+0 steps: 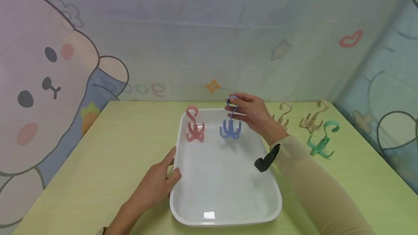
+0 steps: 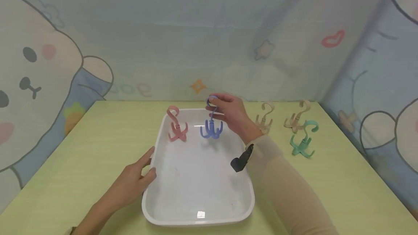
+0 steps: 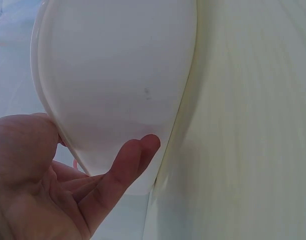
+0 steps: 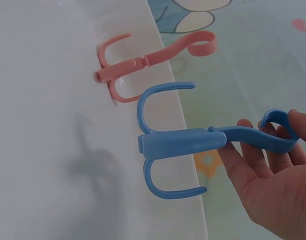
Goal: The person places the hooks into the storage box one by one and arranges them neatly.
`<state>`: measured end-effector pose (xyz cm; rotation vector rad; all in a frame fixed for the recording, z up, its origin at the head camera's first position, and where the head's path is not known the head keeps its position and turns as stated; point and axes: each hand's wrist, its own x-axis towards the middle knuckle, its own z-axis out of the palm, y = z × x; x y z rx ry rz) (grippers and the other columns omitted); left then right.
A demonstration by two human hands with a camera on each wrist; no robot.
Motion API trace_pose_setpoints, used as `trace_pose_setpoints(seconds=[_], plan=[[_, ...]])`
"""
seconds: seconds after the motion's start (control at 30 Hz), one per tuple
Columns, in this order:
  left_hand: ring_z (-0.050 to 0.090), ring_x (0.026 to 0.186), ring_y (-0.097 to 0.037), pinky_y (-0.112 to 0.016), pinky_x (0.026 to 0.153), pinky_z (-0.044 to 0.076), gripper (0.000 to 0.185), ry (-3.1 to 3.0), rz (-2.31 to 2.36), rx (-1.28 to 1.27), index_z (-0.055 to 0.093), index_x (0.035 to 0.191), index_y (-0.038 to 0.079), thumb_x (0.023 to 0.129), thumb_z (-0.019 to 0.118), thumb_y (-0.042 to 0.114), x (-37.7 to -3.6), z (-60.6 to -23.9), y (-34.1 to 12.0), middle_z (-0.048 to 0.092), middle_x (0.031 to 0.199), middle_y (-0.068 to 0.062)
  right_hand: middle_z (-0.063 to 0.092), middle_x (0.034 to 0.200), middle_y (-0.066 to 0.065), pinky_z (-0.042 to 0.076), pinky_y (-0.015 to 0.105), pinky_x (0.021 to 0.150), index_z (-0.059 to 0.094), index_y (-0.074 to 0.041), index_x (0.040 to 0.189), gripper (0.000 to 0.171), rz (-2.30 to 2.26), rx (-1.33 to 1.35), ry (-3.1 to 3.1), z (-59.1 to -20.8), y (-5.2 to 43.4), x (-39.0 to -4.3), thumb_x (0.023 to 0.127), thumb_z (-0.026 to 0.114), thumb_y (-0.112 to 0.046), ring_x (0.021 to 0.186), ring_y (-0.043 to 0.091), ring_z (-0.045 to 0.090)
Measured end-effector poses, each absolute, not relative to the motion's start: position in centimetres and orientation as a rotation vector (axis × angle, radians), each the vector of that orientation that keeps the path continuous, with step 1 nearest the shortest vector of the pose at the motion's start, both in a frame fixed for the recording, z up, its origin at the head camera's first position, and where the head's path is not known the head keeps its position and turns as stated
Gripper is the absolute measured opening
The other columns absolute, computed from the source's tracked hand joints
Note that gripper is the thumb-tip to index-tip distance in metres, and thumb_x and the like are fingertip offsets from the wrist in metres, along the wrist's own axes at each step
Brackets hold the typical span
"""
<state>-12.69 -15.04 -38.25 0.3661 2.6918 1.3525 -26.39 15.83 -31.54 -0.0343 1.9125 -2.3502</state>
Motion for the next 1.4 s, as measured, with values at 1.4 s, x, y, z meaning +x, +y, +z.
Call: trace_pose_setpoints(seconds=[1.4], plan=[[0.064,0.076,-0.01,-0.025,0.073,0.053,0.072,2.772,1.282,0.406,0.028,0.169,0.014,0.101,0.053,0.016,-12.6,-38.1,-15.1,0.063,0.149,-0.014,0.078,0.101,-0.003,0.043,0.055,0.12,0.06,0.003,0.144,0.046,-2.389,0.043,1.806,-34.6,15.3,-27.9,0.1,0.068,-0.002,0.1,0.016,0.075]])
